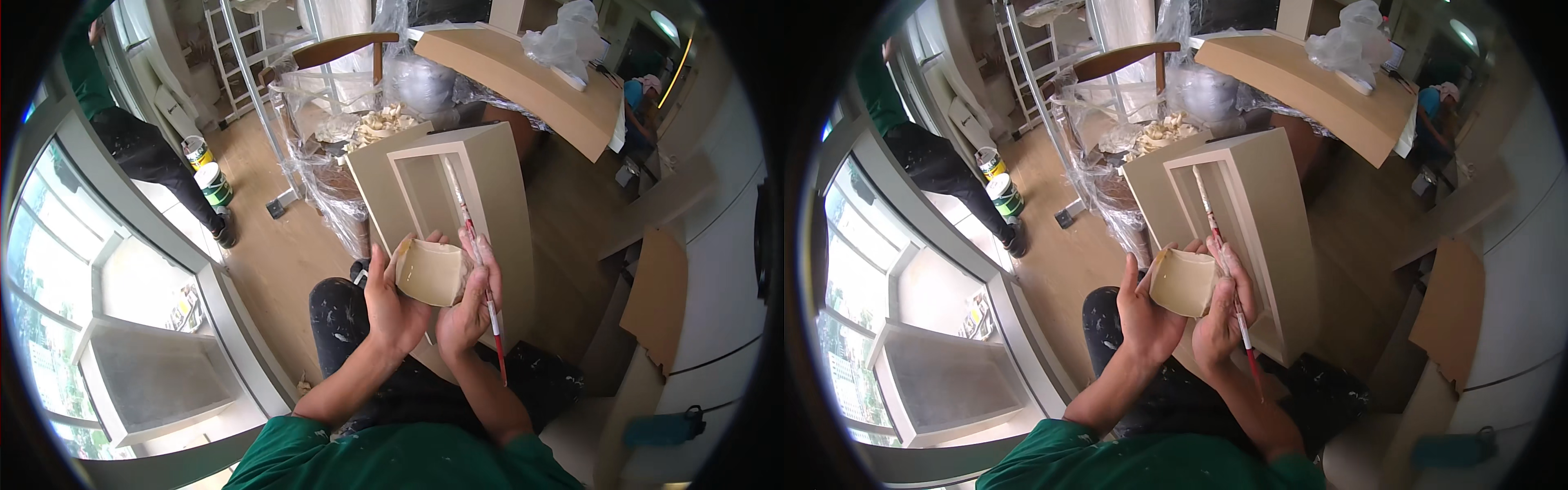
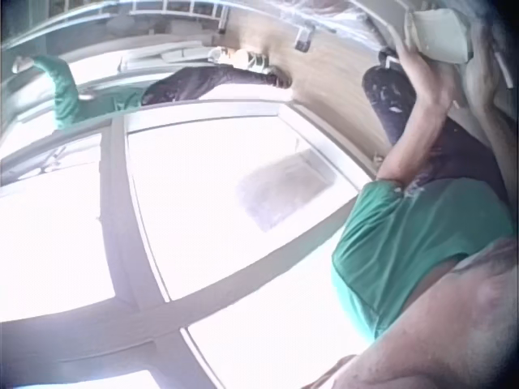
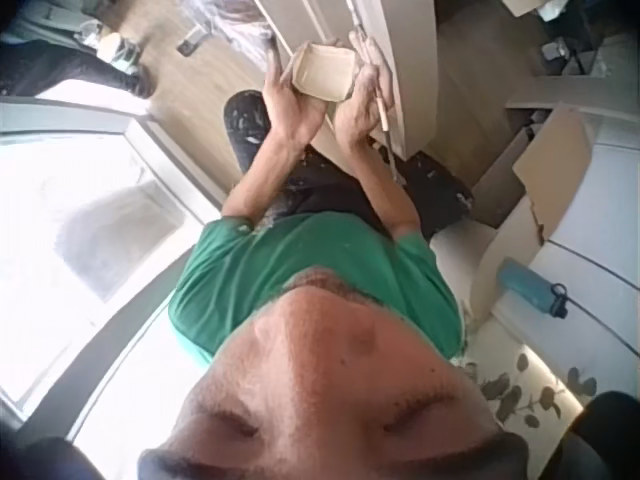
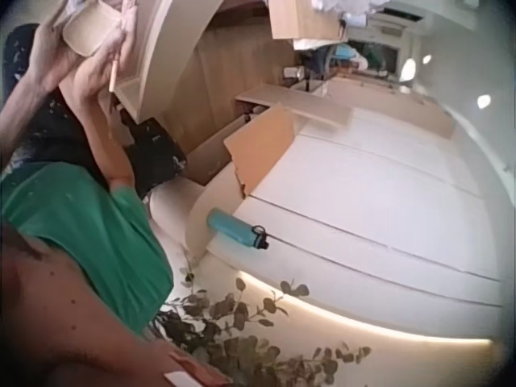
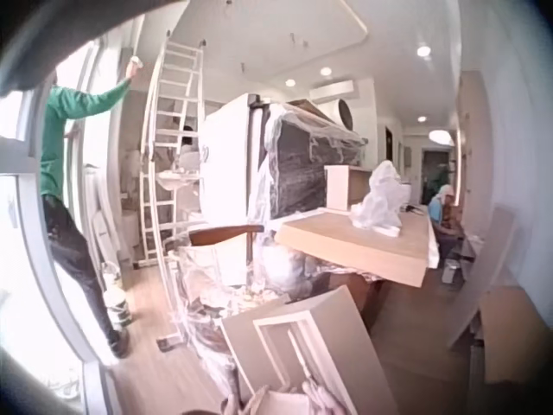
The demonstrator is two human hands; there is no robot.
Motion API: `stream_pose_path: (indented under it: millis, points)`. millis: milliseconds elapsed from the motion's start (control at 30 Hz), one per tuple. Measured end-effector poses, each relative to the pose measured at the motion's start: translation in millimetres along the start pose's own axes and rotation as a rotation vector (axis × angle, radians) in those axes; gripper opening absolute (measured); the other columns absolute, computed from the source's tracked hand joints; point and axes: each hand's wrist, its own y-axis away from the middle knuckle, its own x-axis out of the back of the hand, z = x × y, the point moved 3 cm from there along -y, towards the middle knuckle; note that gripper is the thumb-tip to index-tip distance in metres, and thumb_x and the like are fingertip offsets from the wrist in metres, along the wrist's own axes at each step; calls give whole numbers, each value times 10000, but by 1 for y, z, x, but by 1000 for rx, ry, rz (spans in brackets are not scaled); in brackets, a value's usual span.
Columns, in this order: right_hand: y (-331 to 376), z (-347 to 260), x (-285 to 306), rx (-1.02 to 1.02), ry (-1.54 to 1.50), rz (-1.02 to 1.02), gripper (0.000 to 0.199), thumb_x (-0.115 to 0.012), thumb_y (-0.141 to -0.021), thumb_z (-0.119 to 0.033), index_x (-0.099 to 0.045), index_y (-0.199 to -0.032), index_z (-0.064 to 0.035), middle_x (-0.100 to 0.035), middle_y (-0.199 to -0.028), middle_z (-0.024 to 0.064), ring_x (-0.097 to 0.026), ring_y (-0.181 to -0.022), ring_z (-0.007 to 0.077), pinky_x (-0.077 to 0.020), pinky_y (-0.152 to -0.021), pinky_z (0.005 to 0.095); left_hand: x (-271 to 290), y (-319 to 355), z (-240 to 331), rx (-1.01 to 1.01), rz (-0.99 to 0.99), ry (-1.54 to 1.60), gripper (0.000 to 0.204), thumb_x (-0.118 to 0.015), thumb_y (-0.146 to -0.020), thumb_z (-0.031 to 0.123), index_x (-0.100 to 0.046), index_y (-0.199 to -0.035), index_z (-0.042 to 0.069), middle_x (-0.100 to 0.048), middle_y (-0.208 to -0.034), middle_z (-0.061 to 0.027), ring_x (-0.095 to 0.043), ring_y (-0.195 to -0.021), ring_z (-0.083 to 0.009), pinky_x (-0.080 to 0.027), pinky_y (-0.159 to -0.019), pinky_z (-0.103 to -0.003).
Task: The person paints the inner corners and edges of a wooden shelf unit using a small brush, frequently dipping the brush into a small container of light-colored paint.
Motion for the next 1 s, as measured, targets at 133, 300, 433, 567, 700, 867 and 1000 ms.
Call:
stream_pose_path:
  millis: [133,300,433,567,700,867,1000]
  points:
    - [-18,18,-7,-12,29,-75,435,-384,-1111,-190,-466,-1410,114,-557,-1412,289,-542,-1340,333,-405,-1152,424,7,-26,14,198,-71,264,721,-336,-1056,564,-401,-1478,-16,-459,-1527,-207,-422,-1434,-330,-292,-1228,-497]
    - [-52,30,-3,65,128,-166,381,-429,-1087,-106,-506,-1393,107,-553,-1432,267,-548,-1336,331,-411,-1148,426,-6,-64,29,296,-52,258,640,-312,-1070,483,-452,-1456,-8,-494,-1497,-197,-458,-1401,-329,-321,-1202,-499]
    - [-96,5,4,267,233,-179,237,-531,-1029,-21,-604,-1228,86,-636,-1281,193,-643,-1173,260,-486,-1050,394,-15,-95,48,227,-1,220,663,-383,-1041,526,-473,-1449,10,-481,-1506,-203,-453,-1399,-331,-326,-1198,-506]
    - [-136,-27,9,49,227,-413,190,-622,-973,13,-666,-1146,77,-704,-1049,140,-698,-963,184,-543,-896,304,1,-132,70,99,-98,175,661,-449,-1016,503,-466,-1461,14,-478,-1512,-187,-447,-1403,-341,-328,-1201,-505]
    - [-156,-18,-8,-173,455,-677,160,-684,-936,-28,-743,-1053,65,-736,-909,117,-685,-869,122,-528,-781,261,18,-136,72,100,-100,175,605,-447,-1024,435,-454,-1471,27,-496,-1498,-175,-473,-1379,-337,-348,-1187,-503]
    - [-157,19,-18,-149,687,-755,146,-704,-919,-60,-764,-1025,21,-739,-843,94,-656,-770,89,-519,-696,255,24,-129,71,69,-50,83,549,-437,-1029,379,-459,-1453,30,-529,-1466,-165,-510,-1336,-331,-373,-1162,-508]
    - [-147,27,-23,-242,663,-837,152,-708,-926,-84,-763,-1017,25,-744,-849,77,-644,-749,80,-510,-680,245,38,-131,75,48,7,36,534,-434,-1029,368,-459,-1445,34,-553,-1442,-152,-529,-1312,-316,-399,-1136,-498]
